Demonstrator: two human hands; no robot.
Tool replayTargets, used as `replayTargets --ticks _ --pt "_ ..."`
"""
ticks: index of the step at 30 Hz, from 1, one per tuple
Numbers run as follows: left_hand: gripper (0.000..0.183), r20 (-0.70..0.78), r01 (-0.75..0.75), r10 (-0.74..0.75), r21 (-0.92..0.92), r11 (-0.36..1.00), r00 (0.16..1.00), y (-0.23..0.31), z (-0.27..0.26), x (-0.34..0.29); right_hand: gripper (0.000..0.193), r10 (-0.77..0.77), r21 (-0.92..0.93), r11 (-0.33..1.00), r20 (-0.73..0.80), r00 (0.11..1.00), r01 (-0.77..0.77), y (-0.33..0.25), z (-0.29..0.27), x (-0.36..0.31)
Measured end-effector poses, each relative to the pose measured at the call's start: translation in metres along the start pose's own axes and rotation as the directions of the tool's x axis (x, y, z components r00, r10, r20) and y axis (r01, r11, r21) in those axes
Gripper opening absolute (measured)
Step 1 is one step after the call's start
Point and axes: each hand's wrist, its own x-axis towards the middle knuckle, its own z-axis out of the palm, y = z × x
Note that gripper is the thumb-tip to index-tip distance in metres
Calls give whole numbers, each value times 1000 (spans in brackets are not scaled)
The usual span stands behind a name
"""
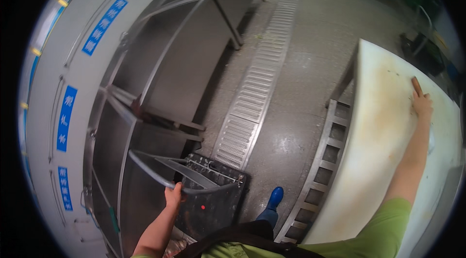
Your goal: The person transfers peeled potatoes from a blue bin into a stainless steel machine, then handles a plastic bag of unpeeled potatoes and places it on a cart. The person also moves a tray of eggs to a trash bin and retrieves a strainer from a sink.
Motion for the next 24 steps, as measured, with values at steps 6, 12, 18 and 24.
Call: replayTargets --ticks 6,12,18,24 --pt "53 -45 94 -92 39 995 995 -27 -31 13 55 13 199 980 -97 995 7 3 49 51" --pt "36 -77 121 -115 81 989 990 -26 -29 -1 59 30 275 961 -191 981 24 -8 67 44" --pt "29 -51 92 -89 68 993 995 -25 -19 4 57 -90 280 953 -117 989 119 32 50 38" --pt "35 -46 0 3 72 997 999 -14 -17 -8 46 -272 86 955 -116 955 283 16 50 -69"
